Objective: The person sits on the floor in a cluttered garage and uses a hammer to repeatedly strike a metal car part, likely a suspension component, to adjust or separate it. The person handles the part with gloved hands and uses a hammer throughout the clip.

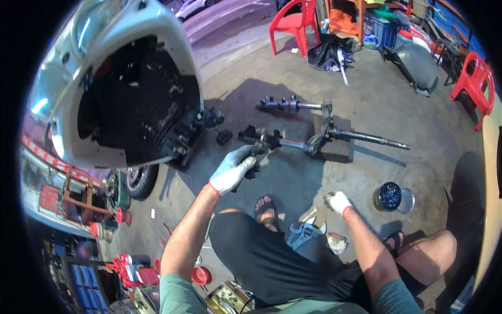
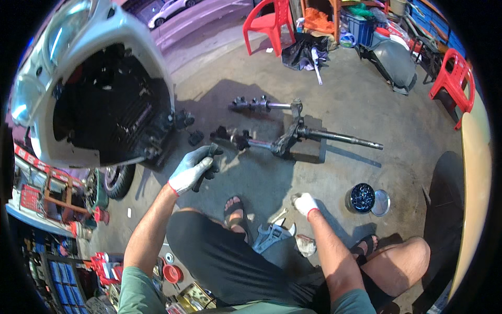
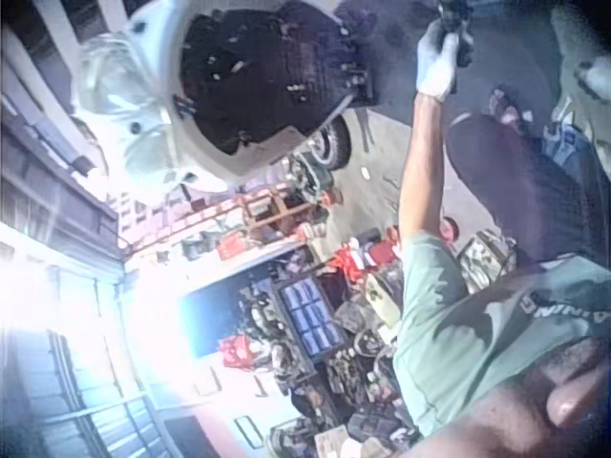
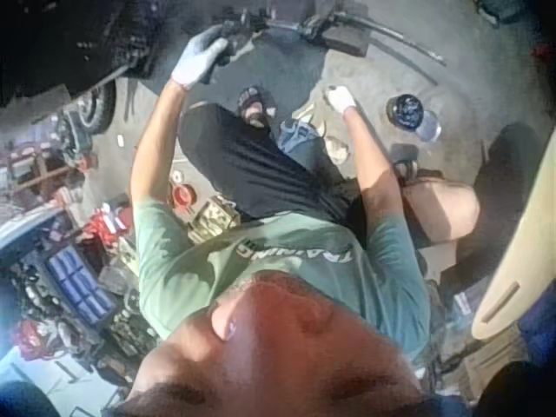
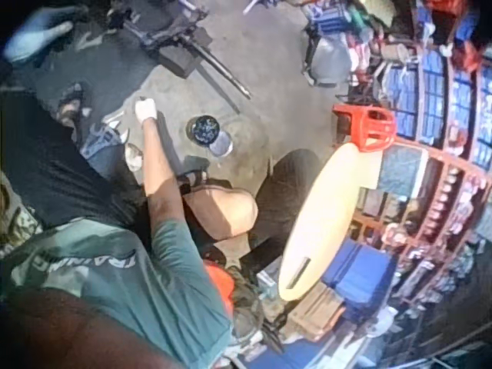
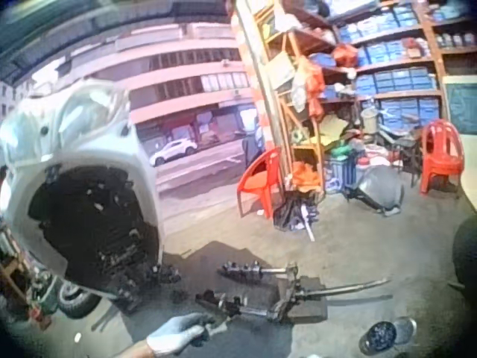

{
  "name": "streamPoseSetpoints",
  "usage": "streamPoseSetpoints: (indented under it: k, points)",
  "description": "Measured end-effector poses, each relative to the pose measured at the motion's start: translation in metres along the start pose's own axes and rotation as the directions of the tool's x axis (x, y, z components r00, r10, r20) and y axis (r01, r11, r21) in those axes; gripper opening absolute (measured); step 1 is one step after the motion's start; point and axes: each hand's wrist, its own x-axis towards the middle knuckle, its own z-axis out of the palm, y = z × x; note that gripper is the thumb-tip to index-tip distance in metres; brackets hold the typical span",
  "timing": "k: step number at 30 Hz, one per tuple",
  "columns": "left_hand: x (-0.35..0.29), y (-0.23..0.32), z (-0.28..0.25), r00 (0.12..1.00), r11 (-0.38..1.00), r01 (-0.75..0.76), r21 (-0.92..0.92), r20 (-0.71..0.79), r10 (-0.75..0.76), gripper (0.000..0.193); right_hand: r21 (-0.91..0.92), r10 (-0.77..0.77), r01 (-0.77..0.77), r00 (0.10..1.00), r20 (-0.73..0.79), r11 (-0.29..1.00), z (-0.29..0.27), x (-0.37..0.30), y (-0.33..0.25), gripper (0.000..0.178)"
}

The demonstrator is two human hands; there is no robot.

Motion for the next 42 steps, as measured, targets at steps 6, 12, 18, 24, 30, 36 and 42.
streamPoseSetpoints:
  k: [6, 12, 18, 24, 30, 36, 42]
  points:
    - [0.023, 0.099, 0.041, 0.957, 0.890, -0.285, 0.357, 0.157, 0.244, 0.028, 0.491, -0.036, -0.046, 0.987, 0.155, 0.870, 0.051, 0.011, -0.063, 0.025]
    - [0.046, 0.126, 0.135, 0.788, 0.785, -0.513, 0.346, 0.552, 0.272, 0.029, 0.730, -0.087, 0.017, 0.994, 0.059, 0.683, 0.082, 0.062, -0.041, 0.026]
    - [0.120, 0.058, 0.127, 0.831, 0.823, -0.302, 0.480, 0.557, -0.020, 0.036, 0.906, -0.095, -0.259, 0.947, 0.307, 0.336, 0.078, 0.039, -0.065, 0.020]
    - [0.169, 0.042, 0.131, 0.868, 0.871, -0.212, 0.444, 0.494, -0.041, 0.052, 0.869, 0.097, -0.391, 0.920, 0.379, 0.303, 0.059, 0.021, -0.078, 0.017]
    - [0.182, 0.046, 0.134, 0.871, 0.919, -0.021, 0.393, 0.459, -0.176, 0.065, 0.831, 0.359, -0.467, 0.863, 0.355, 0.302, 0.035, -0.041, -0.120, 0.014]
    - [0.126, 0.026, 0.121, 0.905, 0.904, 0.138, 0.404, 0.319, -0.281, 0.064, 0.631, 0.514, -0.527, 0.827, 0.227, 0.570, -0.071, -0.171, -0.143, 0.018]
    - [0.086, 0.106, 0.065, 0.932, 0.907, 0.299, 0.297, 0.112, -0.343, 0.049, 0.237, 0.392, -0.334, 0.880, -0.268, 0.912, -0.234, -0.243, -0.162, 0.019]
